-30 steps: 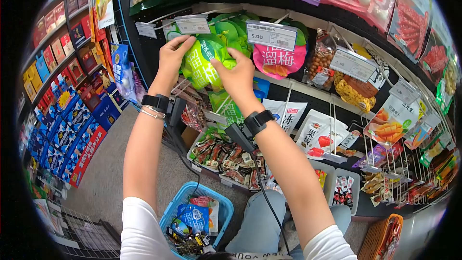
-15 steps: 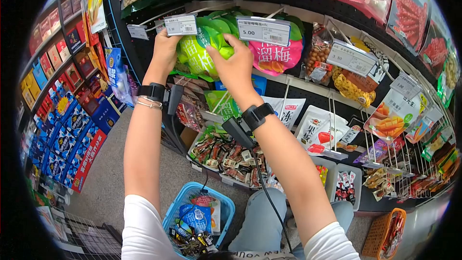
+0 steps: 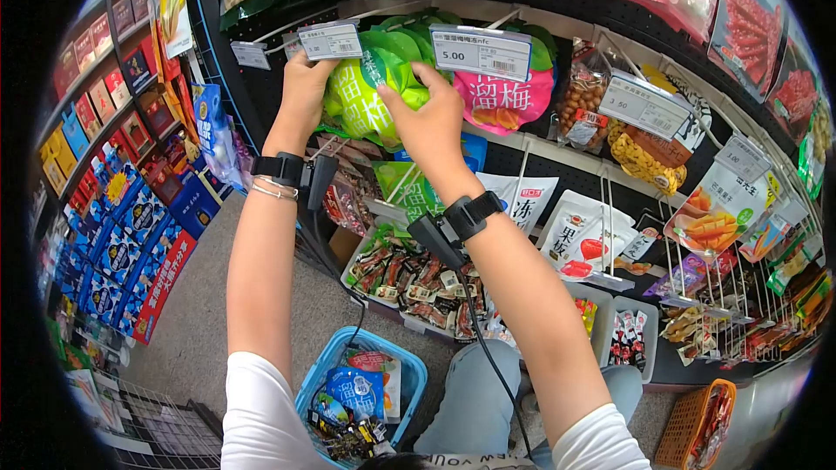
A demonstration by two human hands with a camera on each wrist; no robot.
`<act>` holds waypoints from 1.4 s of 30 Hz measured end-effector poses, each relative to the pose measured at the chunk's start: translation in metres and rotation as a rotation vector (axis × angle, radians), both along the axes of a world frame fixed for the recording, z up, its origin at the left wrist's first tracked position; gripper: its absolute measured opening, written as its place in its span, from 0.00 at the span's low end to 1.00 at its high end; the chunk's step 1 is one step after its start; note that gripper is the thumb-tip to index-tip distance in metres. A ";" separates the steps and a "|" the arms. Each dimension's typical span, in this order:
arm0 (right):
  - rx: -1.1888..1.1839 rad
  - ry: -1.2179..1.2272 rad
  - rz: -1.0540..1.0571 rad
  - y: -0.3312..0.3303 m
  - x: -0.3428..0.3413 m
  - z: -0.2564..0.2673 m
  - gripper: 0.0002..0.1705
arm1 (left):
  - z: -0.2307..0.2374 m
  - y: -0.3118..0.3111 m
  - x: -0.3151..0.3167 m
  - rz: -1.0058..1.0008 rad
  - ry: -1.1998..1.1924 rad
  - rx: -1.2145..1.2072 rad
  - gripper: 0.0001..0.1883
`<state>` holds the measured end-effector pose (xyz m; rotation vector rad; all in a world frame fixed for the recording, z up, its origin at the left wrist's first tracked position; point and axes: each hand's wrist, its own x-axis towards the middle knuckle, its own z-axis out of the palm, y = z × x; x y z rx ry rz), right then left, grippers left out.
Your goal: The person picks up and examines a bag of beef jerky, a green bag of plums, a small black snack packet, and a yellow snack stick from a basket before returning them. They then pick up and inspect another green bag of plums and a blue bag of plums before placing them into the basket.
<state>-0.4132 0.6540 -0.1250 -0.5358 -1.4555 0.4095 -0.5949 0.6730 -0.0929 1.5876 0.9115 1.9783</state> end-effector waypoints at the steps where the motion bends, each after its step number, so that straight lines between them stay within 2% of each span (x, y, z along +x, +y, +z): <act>1: -0.004 0.008 0.004 -0.001 0.000 0.000 0.24 | 0.001 -0.002 0.001 0.008 0.012 0.001 0.10; 5: -0.012 0.011 0.006 0.000 -0.004 0.000 0.24 | 0.002 -0.005 0.000 0.020 0.013 -0.005 0.11; 9: -0.051 0.002 0.051 -0.001 -0.003 0.002 0.24 | 0.001 -0.003 -0.003 -0.072 -0.031 -0.027 0.11; 14: -0.040 0.000 -0.061 0.016 -0.004 -0.006 0.23 | 0.003 0.004 -0.010 -0.235 -0.074 -0.113 0.12; 17: -0.033 0.008 -0.096 0.020 -0.002 -0.007 0.26 | 0.000 0.012 -0.009 -0.163 0.027 -0.097 0.14; 20: -0.069 -0.021 -0.189 0.019 -0.002 -0.004 0.29 | -0.001 0.016 0.000 0.122 0.183 -0.087 0.16; 26: -0.190 -0.074 -0.264 0.019 0.002 -0.007 0.29 | -0.010 0.005 0.009 0.327 0.193 -0.014 0.20; 28: -0.120 -0.030 -0.283 0.020 0.004 -0.012 0.31 | -0.017 -0.001 0.007 0.423 0.151 0.029 0.23; 30: -0.052 -0.014 -0.297 0.010 0.007 -0.015 0.30 | -0.028 -0.010 0.003 0.554 0.106 0.089 0.26; 33: 0.026 0.055 -0.242 -0.025 0.011 -0.018 0.25 | -0.050 -0.050 0.001 0.608 0.083 0.085 0.27; 34: 0.095 0.057 -0.272 -0.044 0.012 -0.019 0.21 | -0.058 -0.069 0.005 0.594 0.074 0.061 0.25; 35: 0.113 0.043 -0.237 -0.061 0.013 -0.024 0.19 | -0.069 -0.089 0.008 0.578 0.056 0.003 0.21; 37: 0.134 0.016 -0.153 -0.095 0.012 -0.041 0.16 | -0.094 -0.133 0.018 0.493 -0.072 -0.142 0.17; 38: 0.133 -0.009 -0.109 -0.111 0.010 -0.054 0.12 | -0.114 -0.150 0.019 0.462 -0.057 -0.193 0.17; 39: 0.062 -0.048 -0.066 -0.128 0.008 -0.070 0.10 | -0.138 -0.168 0.021 0.432 -0.044 -0.249 0.16; 41: -0.241 0.084 0.227 -0.152 -0.006 -0.115 0.09 | -0.187 -0.201 0.026 0.372 -0.161 -0.351 0.16; 42: -0.350 0.068 0.277 -0.162 -0.010 -0.140 0.09 | -0.216 -0.217 0.025 0.383 -0.147 -0.420 0.15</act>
